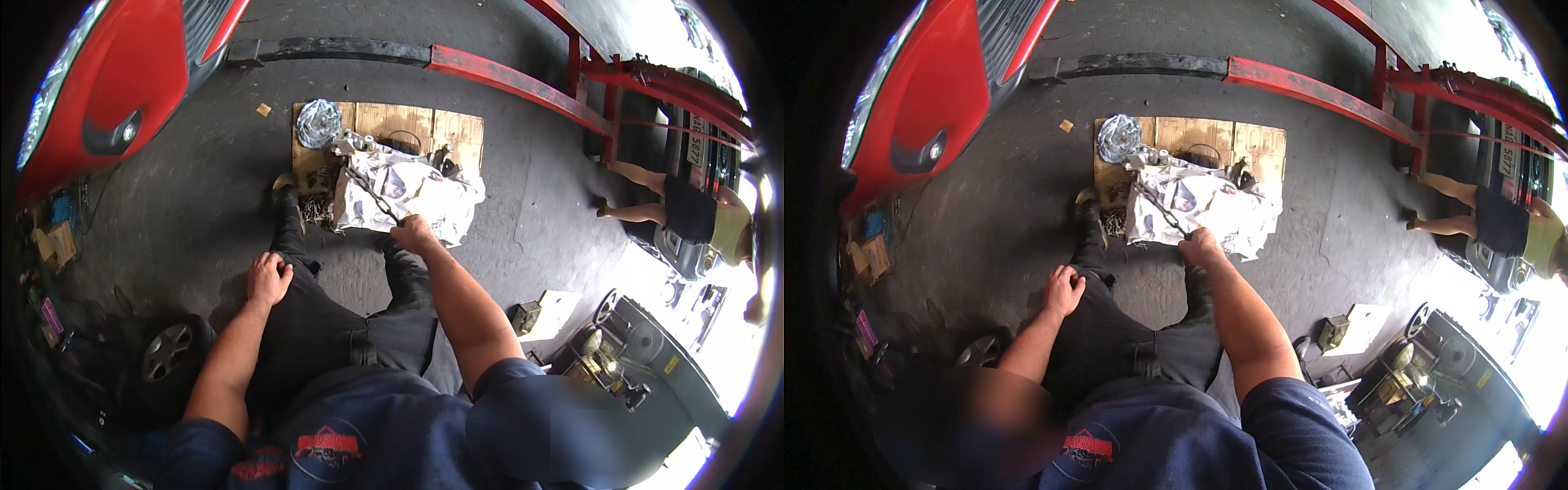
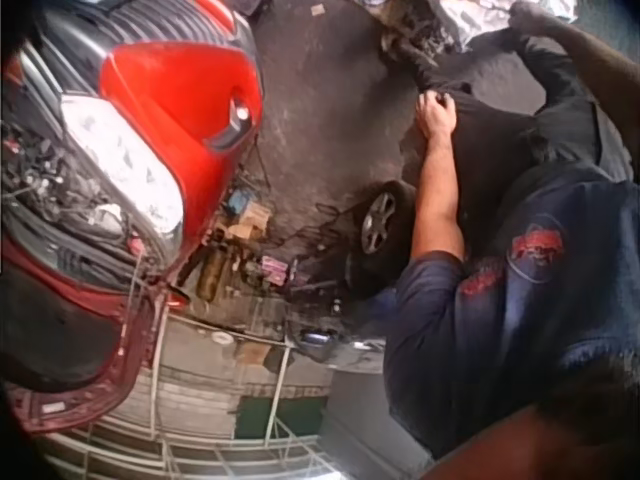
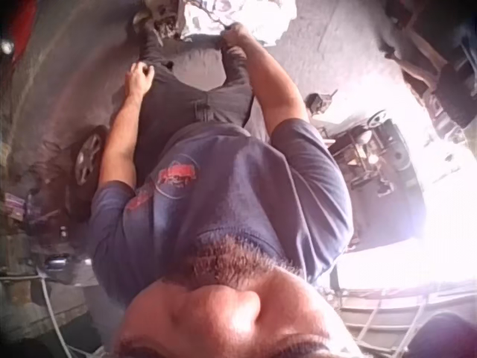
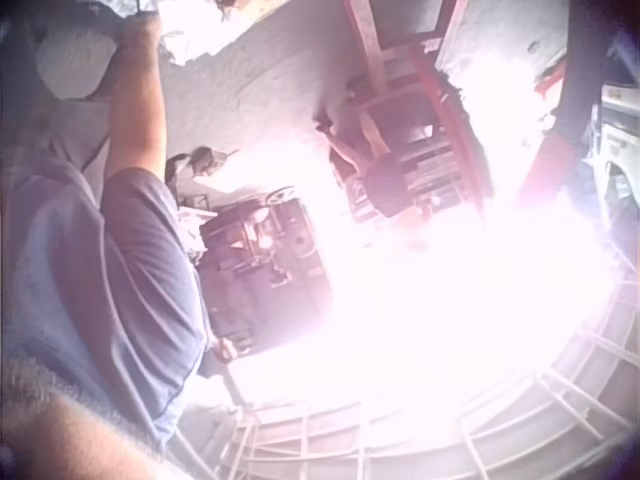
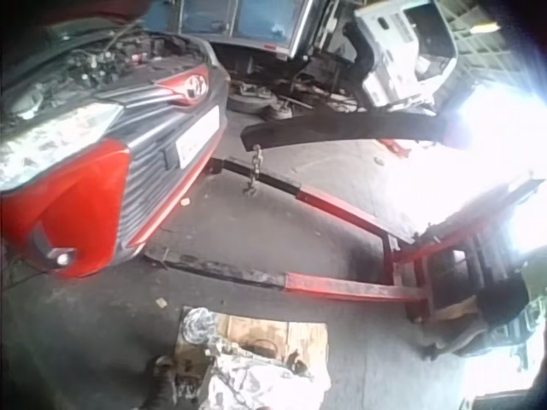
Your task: The person sits on the floor and handles a car part, possibly a timing chain, using both hands. They manipulate the chain and other small components, occasionally picking up and inspecting them. The person also briefly stands to look at the car engine before returning to the floor to continue working on the part.
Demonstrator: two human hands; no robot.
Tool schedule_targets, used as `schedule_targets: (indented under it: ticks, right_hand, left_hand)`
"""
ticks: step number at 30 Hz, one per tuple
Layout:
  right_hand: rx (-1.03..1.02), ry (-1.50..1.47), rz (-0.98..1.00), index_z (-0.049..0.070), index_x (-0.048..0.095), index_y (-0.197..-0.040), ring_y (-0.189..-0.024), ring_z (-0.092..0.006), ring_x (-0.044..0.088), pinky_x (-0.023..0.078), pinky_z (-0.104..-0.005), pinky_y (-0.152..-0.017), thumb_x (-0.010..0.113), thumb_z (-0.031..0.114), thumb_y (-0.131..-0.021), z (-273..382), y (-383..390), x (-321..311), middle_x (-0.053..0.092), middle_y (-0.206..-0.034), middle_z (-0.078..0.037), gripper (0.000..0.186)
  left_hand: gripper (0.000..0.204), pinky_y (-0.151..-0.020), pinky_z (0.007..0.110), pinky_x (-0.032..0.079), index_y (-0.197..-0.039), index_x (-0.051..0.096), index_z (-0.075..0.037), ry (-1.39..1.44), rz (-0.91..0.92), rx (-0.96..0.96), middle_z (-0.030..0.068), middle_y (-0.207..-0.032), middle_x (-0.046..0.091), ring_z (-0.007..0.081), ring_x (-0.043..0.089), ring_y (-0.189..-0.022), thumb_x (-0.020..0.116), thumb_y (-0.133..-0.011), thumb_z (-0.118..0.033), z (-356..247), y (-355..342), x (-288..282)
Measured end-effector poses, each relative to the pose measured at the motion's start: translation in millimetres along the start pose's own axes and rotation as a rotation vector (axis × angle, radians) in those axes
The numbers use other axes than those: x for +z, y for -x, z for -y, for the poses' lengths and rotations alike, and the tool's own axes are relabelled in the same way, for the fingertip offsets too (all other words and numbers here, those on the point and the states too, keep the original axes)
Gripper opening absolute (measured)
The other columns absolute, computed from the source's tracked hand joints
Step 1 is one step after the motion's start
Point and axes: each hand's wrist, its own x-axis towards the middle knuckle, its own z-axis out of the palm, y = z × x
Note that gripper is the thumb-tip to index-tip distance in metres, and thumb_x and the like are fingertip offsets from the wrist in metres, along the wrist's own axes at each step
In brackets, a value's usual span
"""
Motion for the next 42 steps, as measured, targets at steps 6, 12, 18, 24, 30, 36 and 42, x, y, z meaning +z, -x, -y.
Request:
schedule_targets:
  ticks: [6, 12, 18, 24, 30, 36, 42]
  right_hand:
    - [-0.004, -0.031, -0.097, -0.01, 0.067, -0.097, -0.094, -0.0378, 0.068, 0.054, -0.0435, -0.085, 0.06, 0.037, -0.081, 15.7, 25.5, -4.6, 0.068, -0.095, -0.029, 0.05]
    - [0.102, -0.168, -0.083, -0.009, 0.068, -0.087, -0.082, -0.0364, 0.069, 0.054, -0.045, -0.076, 0.062, 0.033, -0.079, 20.4, 60.3, -5.6, 0.068, -0.084, -0.028, 0.043]
    - [0.077, -0.217, -0.089, -0.006, 0.064, -0.077, -0.057, -0.0193, 0.06, 0.049, -0.0381, -0.055, 0.064, 0.026, -0.077, 31.1, 86.1, -6.7, 0.062, -0.063, -0.014, 0.032]
    - [0.137, -0.056, -0.038, -0.008, 0.068, -0.095, -0.087, -0.0365, 0.069, 0.053, -0.0441, -0.08, 0.063, 0.033, -0.08, 28.2, 134.2, -9.9, 0.069, -0.088, -0.027, 0.044]
    - [0.121, -0.079, -0.137, -0.005, 0.069, -0.085, -0.064, -0.0208, 0.062, 0.051, -0.0382, -0.063, 0.067, 0.033, -0.079, 47.5, 183.9, -17.7, 0.065, -0.067, -0.015, 0.039]
    - [0.222, -0.048, -0.063, -0.006, 0.067, -0.087, -0.072, -0.0297, 0.067, 0.051, -0.0443, -0.069, 0.064, 0.032, -0.081, 82.0, 227.5, -44.2, 0.067, -0.074, -0.023, 0.039]
    - [0.193, -0.067, -0.093, -0.007, 0.067, -0.09, -0.074, -0.0338, 0.067, 0.052, -0.045, -0.072, 0.064, 0.032, -0.081, 89.7, 227.3, -44.7, 0.067, -0.077, -0.025, 0.04]
  left_hand:
    - [0.031, -0.081, 0.044, 0.05, -0.1, 0.064, 0.0, 0.335, -0.154, -0.234, 0.0199, -0.095, 0.067, 0.0382, 0.064, -0.092, 0.063, -0.094, -0.031, 78.0, 50.7, 0.7]
    - [0.039, -0.084, 0.046, 0.049, -0.107, 0.062, 0.003, 0.359, 0.156, -0.702, 0.0249, -0.103, 0.067, 0.0414, 0.065, -0.1, 0.059, -0.096, -0.035, 192.8, 218.0, -19.8]
    - [0.04, -0.075, 0.048, 0.049, -0.083, 0.065, 0.002, 0.18, 0.368, -0.707, 0.019, -0.075, 0.066, 0.0377, 0.066, -0.079, 0.055, -0.096, -0.035, 244.9, 317.7, -5.2]
    - [0.026, -0.071, 0.033, 0.052, -0.096, 0.063, -0.001, 0.832, 0.147, -0.888, 0.0086, -0.085, 0.067, 0.0161, 0.065, -0.078, 0.059, -0.098, -0.027, 200.4, 302.6, 12.6]
    - [0.018, -0.072, 0.029, 0.053, -0.106, 0.061, -0.003, 0.971, 0.449, -0.84, 0.0079, -0.094, 0.067, 0.0158, 0.064, -0.079, 0.054, -0.099, -0.019, 173.6, 295.8, 0.4]
    - [0.021, -0.071, 0.03, 0.056, -0.115, 0.06, -0.004, 0.883, 0.463, -0.92, 0.0099, -0.099, 0.067, 0.0182, 0.069, -0.084, 0.048, -0.099, -0.011, 230.1, 249.6, -35.9]
    - [0.022, -0.07, 0.03, 0.056, -0.117, 0.059, -0.003, 0.919, 0.335, -1.145, 0.0104, -0.098, 0.068, 0.0181, 0.069, -0.084, 0.051, -0.098, -0.012, 240.8, 256.1, -28.7]
